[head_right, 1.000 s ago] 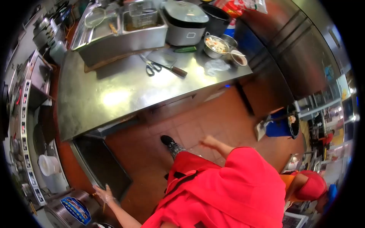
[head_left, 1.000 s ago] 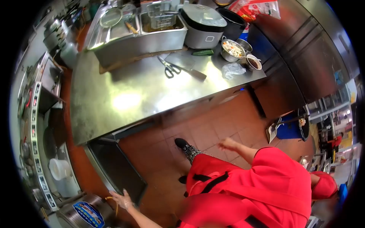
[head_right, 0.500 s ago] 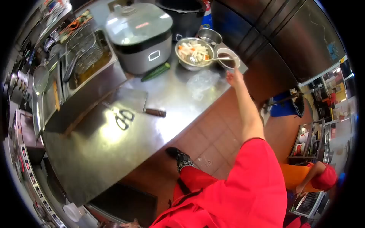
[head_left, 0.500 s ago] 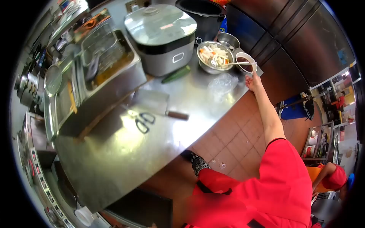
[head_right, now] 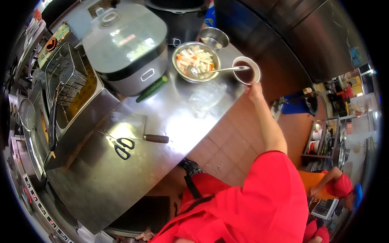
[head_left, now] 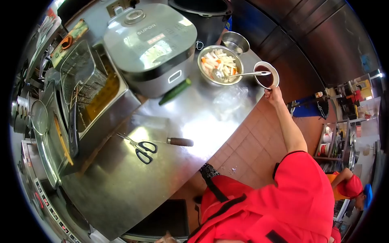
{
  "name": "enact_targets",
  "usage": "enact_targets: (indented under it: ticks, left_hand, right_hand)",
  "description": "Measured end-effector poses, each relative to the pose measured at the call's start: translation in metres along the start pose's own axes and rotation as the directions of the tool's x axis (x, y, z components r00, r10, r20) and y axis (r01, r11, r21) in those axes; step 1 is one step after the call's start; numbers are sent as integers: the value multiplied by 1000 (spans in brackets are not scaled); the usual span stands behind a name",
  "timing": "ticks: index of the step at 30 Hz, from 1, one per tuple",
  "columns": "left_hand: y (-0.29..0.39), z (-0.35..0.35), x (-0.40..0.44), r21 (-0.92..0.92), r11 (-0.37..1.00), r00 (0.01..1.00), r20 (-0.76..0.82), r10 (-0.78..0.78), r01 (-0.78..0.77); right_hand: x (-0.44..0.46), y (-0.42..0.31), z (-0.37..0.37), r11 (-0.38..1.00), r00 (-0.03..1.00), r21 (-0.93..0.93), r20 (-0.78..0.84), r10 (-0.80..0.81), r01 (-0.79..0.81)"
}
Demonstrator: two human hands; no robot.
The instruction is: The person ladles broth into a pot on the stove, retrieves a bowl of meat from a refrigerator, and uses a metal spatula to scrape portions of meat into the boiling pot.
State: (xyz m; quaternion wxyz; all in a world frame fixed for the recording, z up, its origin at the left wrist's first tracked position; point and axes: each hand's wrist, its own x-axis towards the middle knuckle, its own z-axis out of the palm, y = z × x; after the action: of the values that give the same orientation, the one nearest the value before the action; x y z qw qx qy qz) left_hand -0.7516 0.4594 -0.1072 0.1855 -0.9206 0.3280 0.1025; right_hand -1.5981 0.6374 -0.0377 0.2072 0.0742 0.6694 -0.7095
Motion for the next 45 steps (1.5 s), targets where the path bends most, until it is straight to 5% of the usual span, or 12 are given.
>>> enact_targets:
  ticks: [10, 19, 22, 29, 37, 41, 42, 43, 44, 45]
  left_hand:
    - [-17, -7, 6, -94, 991, 994, 59, -87, 92]
    - [-38, -10, 18, -135, 988, 994, 85, -69, 80]
    - [-46, -8, 22, -128, 990, 997, 69, -46, 54]
    - [-61, -15, 19, -210, 978, 999, 29, 19, -12]
    - [-94, -1, 34, -177, 983, 997, -59, 48, -57]
    - [-114, -14, 37, -270, 952, 986, -127, 110, -141]
    - [-121, -17, 38, -324, 930, 983, -115, 142, -172]
    - [-132, -2, 46, -335, 912, 963, -208, 174, -237]
    - [-137, 8, 57, -316, 928, 975, -159, 154, -198]
    - [-142, 18, 65, -297, 931, 968, -196, 159, -213]
  right_hand:
    - [-154, -31, 12, 980, 988, -137, 30, 152, -146]
    - [-220, -4, 109, 959, 887, -120, 363, 285, -259]
    - [-212, 22, 139, 950, 815, -138, 488, 312, -280]
    - [-178, 69, 192, 956, 819, -183, 495, 289, -227]
    - [-96, 95, 188, 945, 776, -56, 556, 297, -322]
    - [-124, 89, 181, 941, 798, -25, 524, 299, -336]
    - [-125, 89, 170, 949, 775, -29, 570, 273, -314]
    - [-103, 94, 151, 921, 603, -74, 735, 310, -383]
    - [-116, 94, 138, 936, 616, -170, 713, 333, -309]
    - [-140, 99, 130, 882, 240, -250, 900, 364, -400]
